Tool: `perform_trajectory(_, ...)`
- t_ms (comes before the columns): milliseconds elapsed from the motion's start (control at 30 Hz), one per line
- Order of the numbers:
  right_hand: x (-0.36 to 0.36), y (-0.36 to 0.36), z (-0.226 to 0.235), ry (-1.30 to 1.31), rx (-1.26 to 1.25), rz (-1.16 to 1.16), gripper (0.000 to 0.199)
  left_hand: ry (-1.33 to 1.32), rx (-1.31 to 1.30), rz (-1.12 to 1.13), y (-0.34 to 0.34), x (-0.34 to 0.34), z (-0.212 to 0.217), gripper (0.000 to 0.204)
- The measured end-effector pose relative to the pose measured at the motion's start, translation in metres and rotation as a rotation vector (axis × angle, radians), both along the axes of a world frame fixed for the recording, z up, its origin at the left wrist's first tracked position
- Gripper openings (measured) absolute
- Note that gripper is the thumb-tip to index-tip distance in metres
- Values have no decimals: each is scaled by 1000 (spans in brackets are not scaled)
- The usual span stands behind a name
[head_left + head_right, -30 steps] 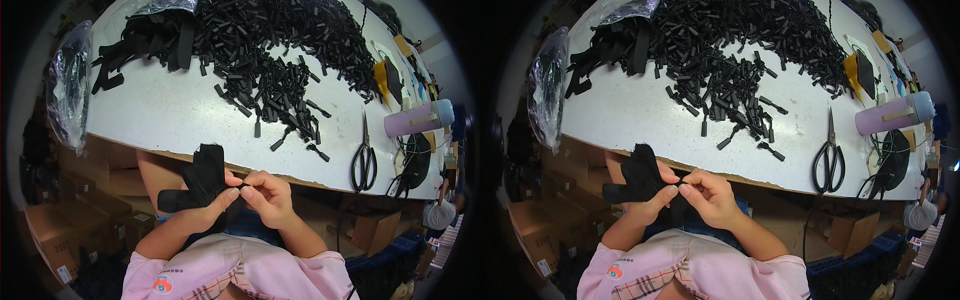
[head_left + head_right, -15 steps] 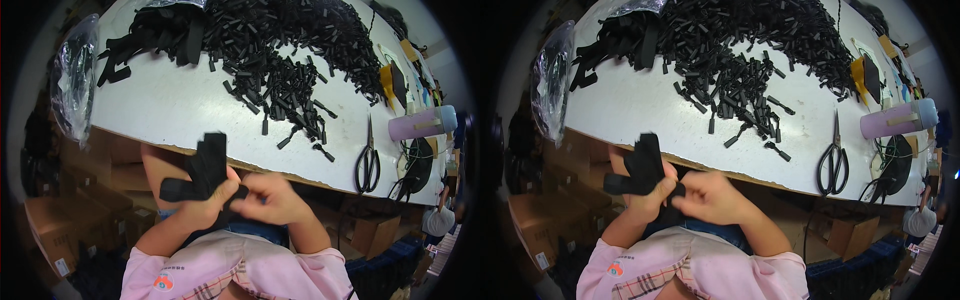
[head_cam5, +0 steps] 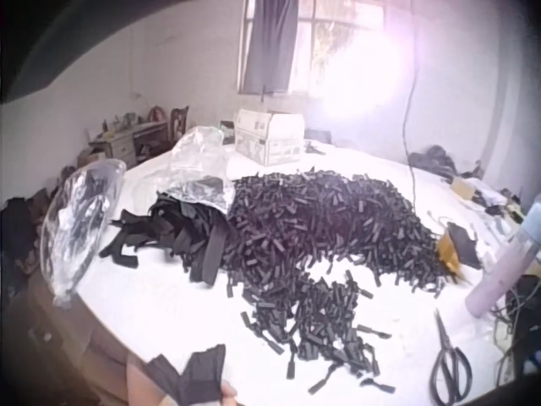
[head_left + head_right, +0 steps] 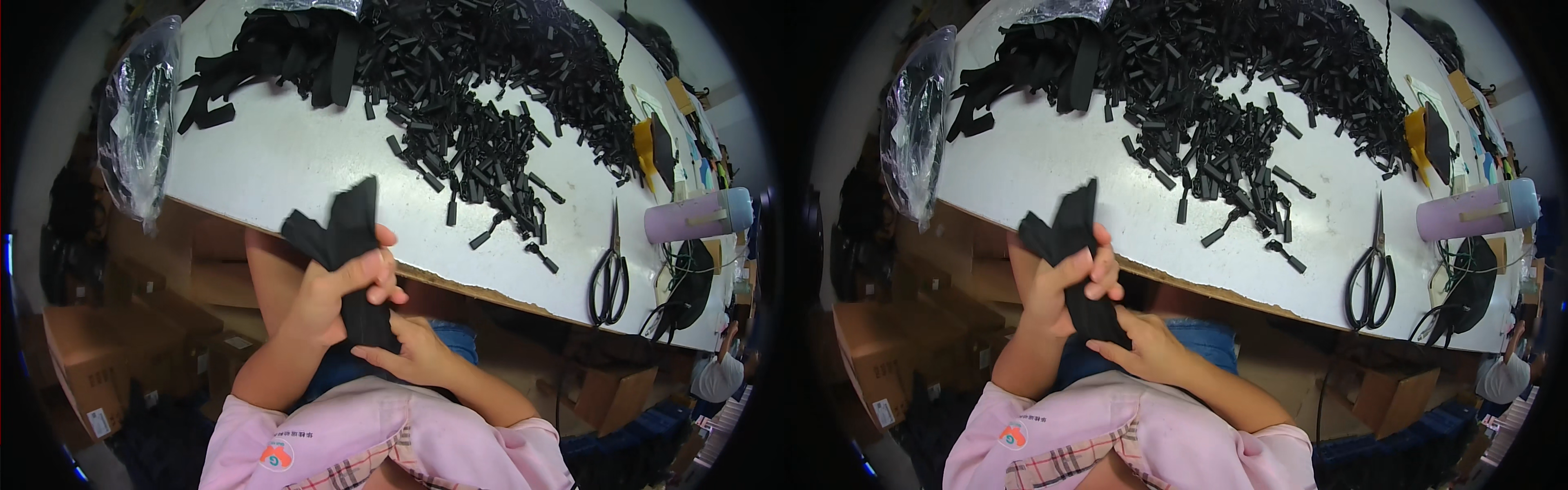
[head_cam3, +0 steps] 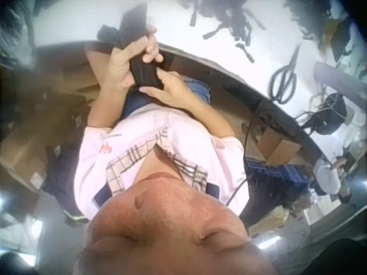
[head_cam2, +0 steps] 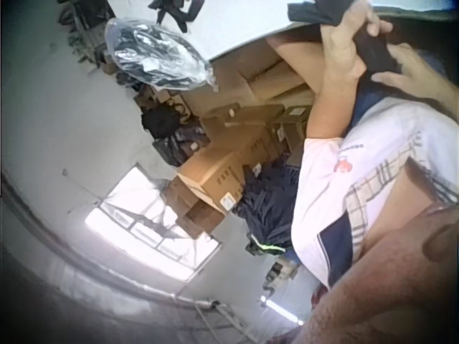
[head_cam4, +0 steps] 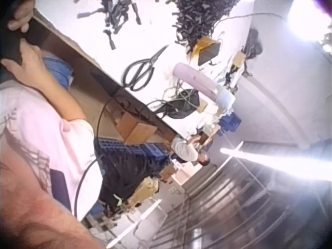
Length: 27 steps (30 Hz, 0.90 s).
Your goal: Assembling small black plastic components onto a longer black strap at a workbench.
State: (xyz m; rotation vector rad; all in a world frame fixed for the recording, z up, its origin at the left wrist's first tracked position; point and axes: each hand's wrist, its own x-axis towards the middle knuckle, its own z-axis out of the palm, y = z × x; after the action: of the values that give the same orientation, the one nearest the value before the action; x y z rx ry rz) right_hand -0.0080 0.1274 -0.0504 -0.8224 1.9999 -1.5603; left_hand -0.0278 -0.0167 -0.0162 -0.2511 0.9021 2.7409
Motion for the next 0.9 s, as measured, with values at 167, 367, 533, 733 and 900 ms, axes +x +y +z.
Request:
perform_trajectory(167, 7, -1, -9, -30, -117, -42, 22, 84, -72, -289, -3, 9, -11, 25)
perform_trajectory(367, -7, 20, 16, 303, -7, -289, 21, 22, -433, -247, -2, 18, -13, 20)
perform_trajectory(533, -27, 16, 34, 773, -18, -439, 30, 27, -454, -290, 6, 22, -10, 22)
perform_trajectory(733, -20, 17, 27, 703, -161, -508, 23, -29, -420, -296, 9, 24, -5, 27)
perform_trajectory(900, -18, 28, 32, -185, -494, -416, 9, 61, -330, -83, 15, 27, -9, 25)
